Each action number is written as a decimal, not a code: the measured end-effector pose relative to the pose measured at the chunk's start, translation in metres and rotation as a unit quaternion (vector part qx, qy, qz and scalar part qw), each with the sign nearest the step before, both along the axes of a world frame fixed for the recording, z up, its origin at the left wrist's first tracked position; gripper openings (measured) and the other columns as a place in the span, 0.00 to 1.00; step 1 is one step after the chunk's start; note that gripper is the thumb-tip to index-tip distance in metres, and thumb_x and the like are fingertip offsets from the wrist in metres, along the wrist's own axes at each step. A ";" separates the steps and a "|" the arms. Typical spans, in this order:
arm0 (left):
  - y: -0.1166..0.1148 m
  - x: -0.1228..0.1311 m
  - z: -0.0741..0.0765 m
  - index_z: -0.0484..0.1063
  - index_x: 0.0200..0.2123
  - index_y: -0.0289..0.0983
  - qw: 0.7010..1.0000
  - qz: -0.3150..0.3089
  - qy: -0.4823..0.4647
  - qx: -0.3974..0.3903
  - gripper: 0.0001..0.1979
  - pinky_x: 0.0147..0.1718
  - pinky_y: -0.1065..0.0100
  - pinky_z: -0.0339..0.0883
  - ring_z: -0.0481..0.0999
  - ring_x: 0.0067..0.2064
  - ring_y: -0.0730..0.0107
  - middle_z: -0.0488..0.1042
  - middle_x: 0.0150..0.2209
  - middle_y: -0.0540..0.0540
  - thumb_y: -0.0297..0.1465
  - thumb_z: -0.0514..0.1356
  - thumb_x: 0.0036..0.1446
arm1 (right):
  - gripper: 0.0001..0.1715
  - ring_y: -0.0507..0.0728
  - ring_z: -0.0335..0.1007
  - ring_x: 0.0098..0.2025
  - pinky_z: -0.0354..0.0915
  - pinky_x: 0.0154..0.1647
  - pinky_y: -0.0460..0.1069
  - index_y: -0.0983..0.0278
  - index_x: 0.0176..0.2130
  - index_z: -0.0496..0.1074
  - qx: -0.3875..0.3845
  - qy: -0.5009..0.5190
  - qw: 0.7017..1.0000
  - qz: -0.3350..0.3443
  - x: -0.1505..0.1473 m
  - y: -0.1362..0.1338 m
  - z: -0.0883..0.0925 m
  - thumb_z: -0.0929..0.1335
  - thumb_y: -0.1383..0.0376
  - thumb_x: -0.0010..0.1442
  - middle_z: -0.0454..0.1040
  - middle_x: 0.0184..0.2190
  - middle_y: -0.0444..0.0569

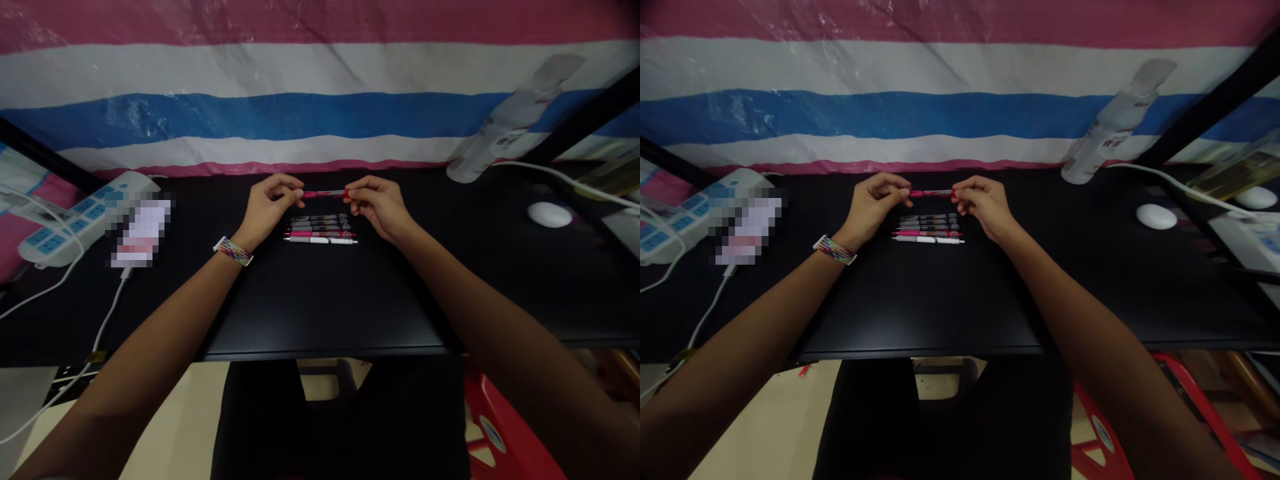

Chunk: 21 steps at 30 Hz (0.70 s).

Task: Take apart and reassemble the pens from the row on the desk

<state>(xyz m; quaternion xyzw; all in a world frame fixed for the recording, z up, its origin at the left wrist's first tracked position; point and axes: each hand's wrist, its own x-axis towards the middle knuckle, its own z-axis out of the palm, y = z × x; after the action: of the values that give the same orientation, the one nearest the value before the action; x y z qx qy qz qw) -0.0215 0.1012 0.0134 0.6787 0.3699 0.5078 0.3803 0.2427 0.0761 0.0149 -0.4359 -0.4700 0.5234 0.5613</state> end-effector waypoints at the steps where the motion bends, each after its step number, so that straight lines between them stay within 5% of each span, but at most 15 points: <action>1: 0.000 0.000 0.000 0.86 0.43 0.42 1.000 0.002 0.001 0.001 0.08 0.47 0.58 0.83 0.90 0.37 0.60 0.86 0.30 0.48 0.37 0.76 0.64 | 0.06 0.52 0.72 0.27 0.72 0.30 0.49 0.61 0.34 0.82 0.000 0.002 1.000 0.000 0.000 0.000 0.000 0.80 0.70 0.57 0.81 0.29 0.48; 12: 0.000 0.001 -0.003 0.91 0.42 0.40 1.000 0.006 0.004 -0.014 0.08 0.50 0.59 0.84 0.91 0.42 0.60 0.91 0.38 0.42 0.38 0.78 0.65 | 0.07 0.52 0.76 0.30 0.75 0.34 0.49 0.60 0.36 0.84 0.010 0.013 1.000 -0.014 -0.001 -0.002 0.001 0.79 0.72 0.59 0.82 0.31 0.47; 21: 0.001 0.000 -0.003 0.91 0.38 0.43 0.996 0.047 0.052 0.049 0.06 0.64 0.49 0.79 0.89 0.54 0.52 0.92 0.44 0.43 0.29 0.79 0.55 | 0.07 0.52 0.73 0.27 0.71 0.30 0.48 0.62 0.33 0.83 -0.003 0.022 1.000 -0.004 0.001 0.000 0.001 0.82 0.68 0.56 0.81 0.29 0.48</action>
<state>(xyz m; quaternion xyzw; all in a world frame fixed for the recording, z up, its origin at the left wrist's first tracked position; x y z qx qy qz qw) -0.0218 0.1018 0.0104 0.7035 0.3959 0.5068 0.3026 0.2442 0.0758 0.0161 -0.4280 -0.4543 0.5321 0.5721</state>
